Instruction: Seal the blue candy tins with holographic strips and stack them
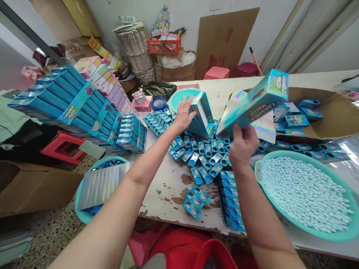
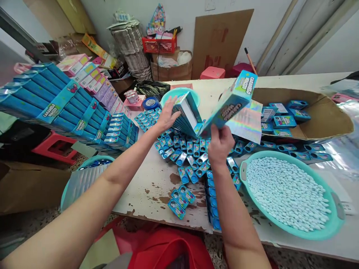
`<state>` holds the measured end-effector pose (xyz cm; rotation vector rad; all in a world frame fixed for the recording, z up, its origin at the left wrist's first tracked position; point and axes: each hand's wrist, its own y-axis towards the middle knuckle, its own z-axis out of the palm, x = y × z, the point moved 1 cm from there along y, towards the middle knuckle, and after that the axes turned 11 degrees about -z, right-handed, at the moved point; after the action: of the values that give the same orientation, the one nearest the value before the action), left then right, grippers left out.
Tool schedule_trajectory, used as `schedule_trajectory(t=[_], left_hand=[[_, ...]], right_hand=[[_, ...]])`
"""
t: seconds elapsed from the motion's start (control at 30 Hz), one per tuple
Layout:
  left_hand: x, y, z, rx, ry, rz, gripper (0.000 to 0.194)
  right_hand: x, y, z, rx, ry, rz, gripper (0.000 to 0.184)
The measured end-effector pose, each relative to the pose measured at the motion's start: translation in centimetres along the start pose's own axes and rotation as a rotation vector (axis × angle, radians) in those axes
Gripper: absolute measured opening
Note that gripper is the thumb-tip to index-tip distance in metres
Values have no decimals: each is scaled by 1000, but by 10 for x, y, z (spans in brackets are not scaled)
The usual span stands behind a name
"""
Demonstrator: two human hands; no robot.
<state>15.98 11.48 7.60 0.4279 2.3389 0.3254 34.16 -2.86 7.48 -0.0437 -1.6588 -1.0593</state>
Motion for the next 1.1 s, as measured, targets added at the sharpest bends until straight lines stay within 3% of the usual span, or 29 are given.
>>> schedule_trajectory(t=[0.03, 0.07, 0.13, 0.23, 0.33, 0.4, 0.53, 0.63, 0.77, 0.87, 0.93, 1.1], left_hand=[[6, -10, -13, -40, -14, -31, 56], [14, -22, -28, -77, -25, -77, 56], [39, -51, -57, -83, -18, -208, 55], [80, -89, -84, 209, 147, -305, 54], [107, -110, -77, 530, 380, -181, 70], [115, -115, -55, 638, 503, -52, 80], [125, -125, -5, 708, 590, 146, 79], [138, -136, 15, 641, 605, 190, 72], [154, -146, 18, 558, 634, 251, 58], [158, -150, 17, 558, 623, 294, 53], [158, -152, 16, 531, 619, 293, 49], [149, -151, 12, 515, 615, 266, 47]], right_hand=[[17, -16, -10, 74, -27, -51, 14], [33, -37, -17, 228, -47, -111, 8], [55, -89, -18, 638, 4, -286, 14], [63, -169, 5, 1249, -21, -470, 22], [51, -224, 42, 1654, -202, -501, 17], [38, -245, 62, 1782, -292, -438, 17], [13, -264, 78, 1797, -435, -271, 15], [4, -266, 71, 1746, -455, -226, 11], [-4, -239, 63, 1521, -489, -194, 23], [-19, -200, 69, 1242, -607, -227, 36], [-33, -179, 78, 1136, -701, -287, 36], [-60, -158, 95, 1189, -785, -462, 23]])
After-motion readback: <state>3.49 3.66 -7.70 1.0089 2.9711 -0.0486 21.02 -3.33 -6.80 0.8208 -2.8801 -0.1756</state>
